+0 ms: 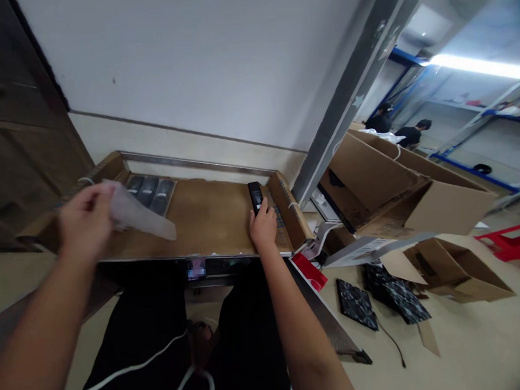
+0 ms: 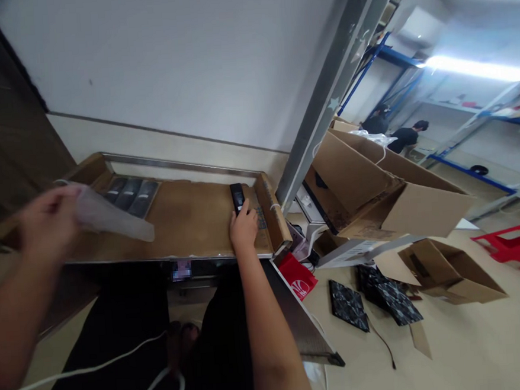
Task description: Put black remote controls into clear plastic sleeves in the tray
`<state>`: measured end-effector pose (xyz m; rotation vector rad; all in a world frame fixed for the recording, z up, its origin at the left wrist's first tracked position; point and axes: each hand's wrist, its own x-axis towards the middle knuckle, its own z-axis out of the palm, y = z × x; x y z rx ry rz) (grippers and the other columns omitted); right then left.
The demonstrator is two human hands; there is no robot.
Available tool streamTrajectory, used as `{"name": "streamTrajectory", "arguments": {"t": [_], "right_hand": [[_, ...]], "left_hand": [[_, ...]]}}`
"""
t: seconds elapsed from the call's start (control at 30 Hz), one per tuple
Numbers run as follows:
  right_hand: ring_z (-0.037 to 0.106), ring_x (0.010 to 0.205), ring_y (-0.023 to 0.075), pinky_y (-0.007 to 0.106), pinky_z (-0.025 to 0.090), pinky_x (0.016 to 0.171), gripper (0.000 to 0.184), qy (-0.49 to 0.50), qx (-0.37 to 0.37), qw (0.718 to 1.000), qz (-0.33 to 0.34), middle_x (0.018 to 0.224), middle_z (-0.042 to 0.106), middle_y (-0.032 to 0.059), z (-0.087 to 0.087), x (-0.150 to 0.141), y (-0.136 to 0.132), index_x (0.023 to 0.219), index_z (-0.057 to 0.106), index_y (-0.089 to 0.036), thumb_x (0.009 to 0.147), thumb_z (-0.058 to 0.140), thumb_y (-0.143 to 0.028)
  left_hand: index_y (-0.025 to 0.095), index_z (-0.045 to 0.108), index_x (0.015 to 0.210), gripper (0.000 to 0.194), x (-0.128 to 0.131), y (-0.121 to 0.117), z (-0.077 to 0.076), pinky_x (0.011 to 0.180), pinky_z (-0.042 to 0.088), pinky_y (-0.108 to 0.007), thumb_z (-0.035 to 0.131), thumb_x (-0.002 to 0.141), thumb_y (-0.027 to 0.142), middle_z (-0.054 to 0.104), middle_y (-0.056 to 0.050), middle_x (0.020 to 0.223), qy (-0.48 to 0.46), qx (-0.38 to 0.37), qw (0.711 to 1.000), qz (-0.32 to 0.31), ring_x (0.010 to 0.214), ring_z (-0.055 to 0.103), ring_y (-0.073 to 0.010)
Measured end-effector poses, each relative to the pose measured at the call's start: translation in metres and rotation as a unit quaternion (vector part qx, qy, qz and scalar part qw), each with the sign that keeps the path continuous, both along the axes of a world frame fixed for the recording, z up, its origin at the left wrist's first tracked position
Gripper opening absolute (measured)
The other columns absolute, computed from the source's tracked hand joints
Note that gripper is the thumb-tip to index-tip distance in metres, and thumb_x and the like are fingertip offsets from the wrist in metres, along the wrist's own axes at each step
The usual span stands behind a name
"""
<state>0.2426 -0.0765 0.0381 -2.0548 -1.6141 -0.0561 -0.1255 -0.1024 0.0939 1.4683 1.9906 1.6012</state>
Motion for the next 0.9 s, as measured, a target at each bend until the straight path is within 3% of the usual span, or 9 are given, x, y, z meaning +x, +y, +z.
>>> {"name": "streamTrajectory", "arguments": {"t": [0.07,0.13,0.2,0.27,0.4,0.67,0.9], "right_hand": [[0.054,0.119,0.038,0.047,0.042,0.097,0.061,-0.038,-0.008,0.998,-0.048,0.126,0.056,0.028,-0.009,0.009,0.023,0.156,0.034,-0.006,0.101,0.046,-0.029],[0.053,0.119,0.0374,0.047,0.041,0.097,0.06,-0.05,-0.01,0.996,-0.08,0.127,0.056,0.0281,-0.019,0.015,0.035,0.155,0.035,-0.007,0.101,0.048,-0.028],[0.052,0.119,0.0367,0.048,0.039,0.097,0.058,-0.057,-0.008,0.994,-0.096,0.126,0.057,0.0271,-0.026,0.019,0.041,0.153,0.038,-0.009,0.1,0.049,-0.029],[0.051,0.118,0.0365,0.047,0.039,0.097,0.055,-0.068,-0.003,0.992,-0.103,0.125,0.058,0.0255,-0.03,0.021,0.045,0.151,0.043,-0.011,0.1,0.051,-0.031],[0.051,0.117,0.0352,0.045,0.038,0.095,0.044,-0.075,0.003,0.991,-0.111,0.125,0.058,0.0228,-0.032,0.022,0.057,0.141,0.055,-0.015,0.099,0.052,-0.029],[0.053,0.111,0.0316,0.04,0.039,0.09,0.025,-0.095,0.027,0.991,-0.087,0.119,0.064,0.0171,-0.032,0.028,0.079,0.116,0.071,-0.017,0.097,0.056,-0.025],[0.052,0.11,0.0305,0.04,0.037,0.089,0.028,-0.141,0.043,0.987,-0.065,0.119,0.066,0.0182,-0.032,0.04,0.093,0.11,0.073,-0.013,0.099,0.047,-0.014]], "left_hand": [[-0.005,0.061,0.121,0.056,0.027,0.022,-0.01,0.074,0.046,-0.022,0.046,0.097,0.043,0.066,0.002,0.087,-0.159,-0.02,0.982,-0.096,0.072,0.061,-0.0068],[-0.002,0.059,0.117,0.048,0.051,0.038,-0.026,0.069,0.045,-0.019,0.053,0.094,0.04,0.062,0.006,0.075,-0.323,-0.006,0.935,-0.148,0.062,0.058,-0.004],[0.008,0.058,0.105,0.032,0.064,0.048,-0.044,0.061,0.045,-0.017,0.062,0.089,0.036,0.059,0.009,0.066,-0.449,0.013,0.882,-0.144,0.054,0.056,-0.0042],[0.016,0.054,0.091,0.024,0.067,0.053,-0.058,0.051,0.044,-0.016,0.069,0.083,0.033,0.058,0.008,0.062,-0.509,0.029,0.852,-0.119,0.048,0.055,-0.0063],[0.02,0.055,0.077,0.021,0.062,0.057,-0.07,0.041,0.042,-0.02,0.073,0.075,0.031,0.059,0.005,0.063,-0.519,0.051,0.848,-0.093,0.046,0.053,-0.0096],[0.018,0.058,0.075,0.026,0.063,0.054,-0.075,0.041,0.037,-0.02,0.076,0.071,0.036,0.054,0.004,0.058,-0.462,0.061,0.875,-0.131,0.047,0.046,-0.0098],[0.02,0.058,0.073,0.029,0.062,0.056,-0.08,0.042,0.036,-0.022,0.077,0.071,0.042,0.051,0.003,0.058,-0.423,0.055,0.893,-0.143,0.048,0.044,-0.0113]]}}
